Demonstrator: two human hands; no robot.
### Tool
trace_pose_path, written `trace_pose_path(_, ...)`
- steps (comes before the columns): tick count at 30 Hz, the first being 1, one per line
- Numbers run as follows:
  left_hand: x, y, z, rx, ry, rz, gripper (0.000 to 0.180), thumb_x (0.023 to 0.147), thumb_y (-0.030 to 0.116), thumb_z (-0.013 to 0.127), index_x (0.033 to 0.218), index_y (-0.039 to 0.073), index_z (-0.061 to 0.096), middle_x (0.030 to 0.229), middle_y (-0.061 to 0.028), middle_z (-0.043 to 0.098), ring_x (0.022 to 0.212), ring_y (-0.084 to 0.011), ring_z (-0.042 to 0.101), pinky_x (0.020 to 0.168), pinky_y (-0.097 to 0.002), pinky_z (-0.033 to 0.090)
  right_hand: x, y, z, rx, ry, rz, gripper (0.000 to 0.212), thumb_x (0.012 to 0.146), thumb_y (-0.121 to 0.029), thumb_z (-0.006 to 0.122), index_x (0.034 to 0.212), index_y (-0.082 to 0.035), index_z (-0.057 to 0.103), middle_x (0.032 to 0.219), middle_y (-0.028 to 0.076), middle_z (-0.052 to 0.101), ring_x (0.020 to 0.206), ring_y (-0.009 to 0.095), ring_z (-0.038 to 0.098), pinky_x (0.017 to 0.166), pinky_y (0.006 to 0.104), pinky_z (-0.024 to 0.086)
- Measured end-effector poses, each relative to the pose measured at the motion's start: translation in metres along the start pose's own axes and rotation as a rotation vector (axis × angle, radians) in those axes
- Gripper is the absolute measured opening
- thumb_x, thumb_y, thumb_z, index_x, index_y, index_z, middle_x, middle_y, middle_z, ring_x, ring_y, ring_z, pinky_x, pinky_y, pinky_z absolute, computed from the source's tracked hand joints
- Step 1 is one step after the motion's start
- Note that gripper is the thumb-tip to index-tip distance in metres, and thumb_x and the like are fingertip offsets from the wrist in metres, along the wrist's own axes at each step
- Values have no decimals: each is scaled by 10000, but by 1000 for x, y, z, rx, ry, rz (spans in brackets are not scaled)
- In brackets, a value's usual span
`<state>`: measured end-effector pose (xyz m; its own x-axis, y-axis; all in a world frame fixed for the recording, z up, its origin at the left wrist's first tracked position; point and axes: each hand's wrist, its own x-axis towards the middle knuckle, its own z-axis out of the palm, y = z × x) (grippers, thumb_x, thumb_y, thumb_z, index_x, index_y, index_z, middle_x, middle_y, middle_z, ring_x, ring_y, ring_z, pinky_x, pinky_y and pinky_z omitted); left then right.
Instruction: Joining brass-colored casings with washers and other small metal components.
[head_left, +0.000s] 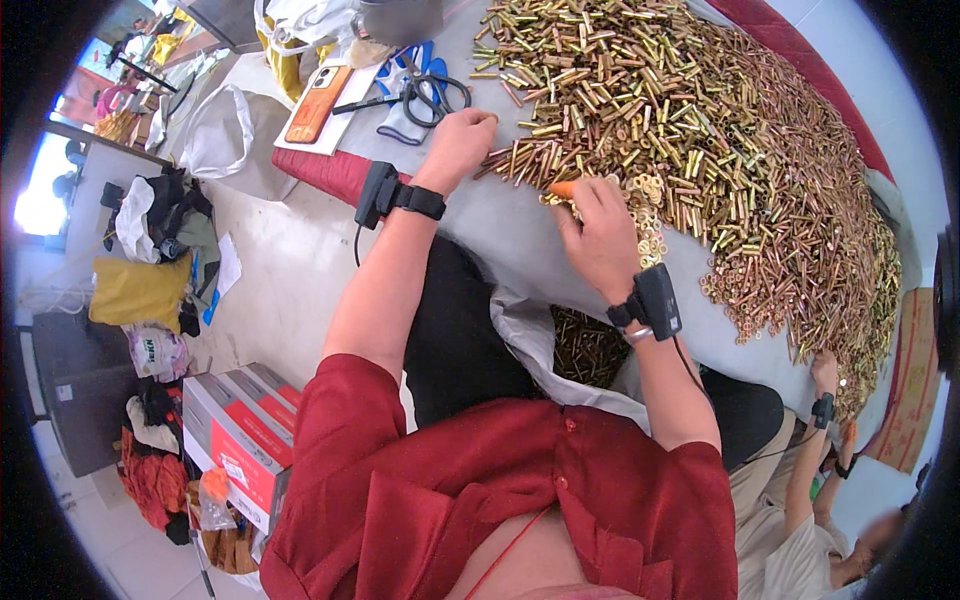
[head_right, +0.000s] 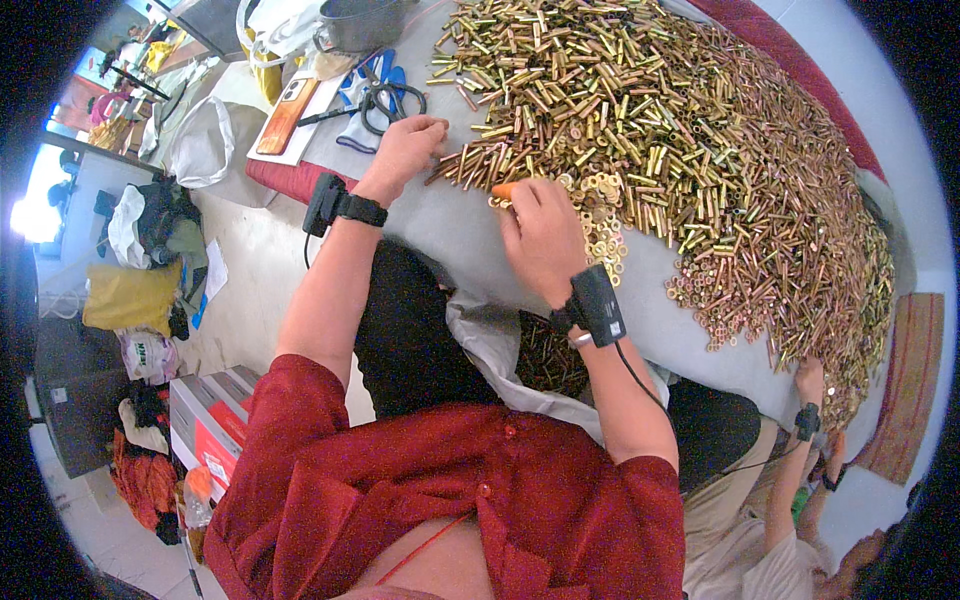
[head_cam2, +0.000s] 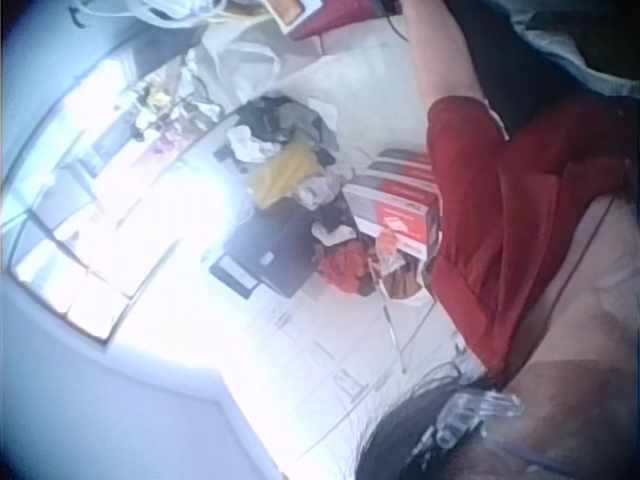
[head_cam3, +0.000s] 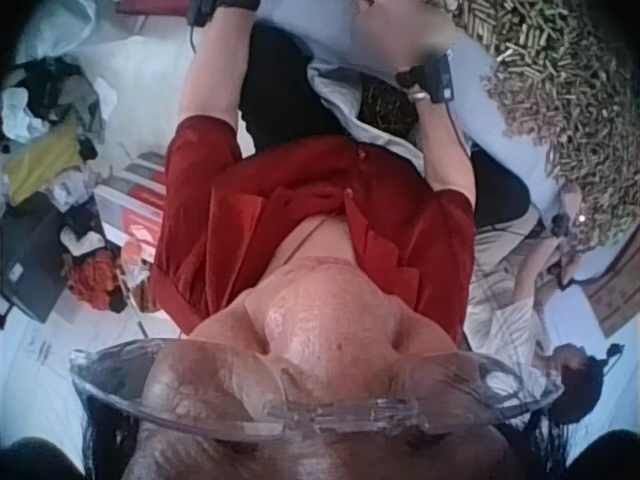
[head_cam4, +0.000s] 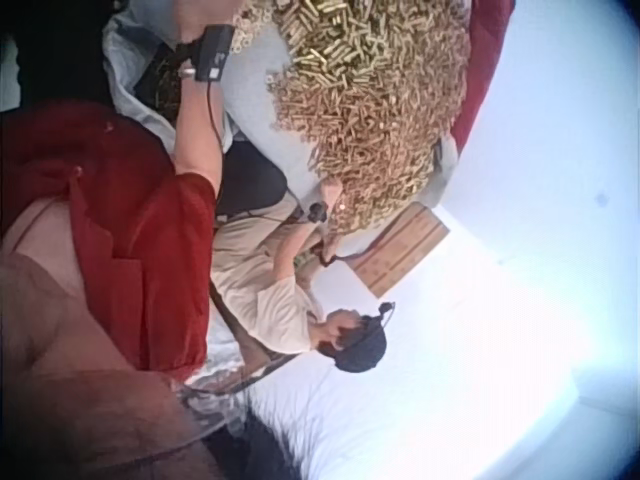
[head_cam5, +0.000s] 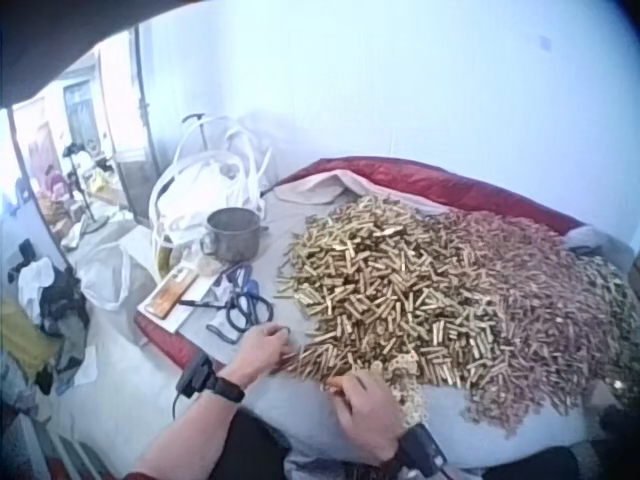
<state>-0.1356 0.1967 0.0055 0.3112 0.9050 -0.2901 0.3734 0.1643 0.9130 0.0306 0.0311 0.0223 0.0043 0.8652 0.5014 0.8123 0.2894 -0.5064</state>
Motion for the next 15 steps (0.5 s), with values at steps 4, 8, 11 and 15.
trace_pose_path(4, -3, -10, -4, 322, 189, 244, 270, 803, 133, 549, 995, -21, 659, 902, -119, 678, 821, -188, 645, 721, -297, 487, 19, 3, 11, -110, 12, -95, 230, 727, -39, 630, 951, -85, 607, 985, 86, 573, 946, 289, 527, 806, 376, 439)
trace_pose_path(8, -28, 5, -9, 407, 37, 108, 283, 716, 120, 630, 966, -8, 662, 888, -166, 667, 819, -258, 639, 759, -343, 493, 37, 8, 29, -185, -8, -188, 342, 716, -20, 566, 1044, -105, 612, 1155, 102, 561, 1039, 295, 509, 862, 426, 414)
trace_pose_path(11, -32, -6, -7, 582, 40, 352, 310, 681, 142, 694, 960, 14, 648, 889, -173, 654, 849, -283, 622, 772, -376, 488, 47, 7, 38, -229, -39, -217, 372, 710, -21, 555, 1069, -103, 608, 1212, 116, 547, 1080, 311, 497, 883, 446, 399)
trace_pose_path(15, -35, -11, -5, 653, 104, 406, 367, 685, 200, 756, 987, 44, 618, 844, -156, 633, 832, -286, 615, 734, -400, 482, 49, 6, 43, -229, -115, -200, 413, 690, -39, 572, 1097, -102, 595, 1221, 107, 552, 1096, 303, 493, 906, 447, 379)
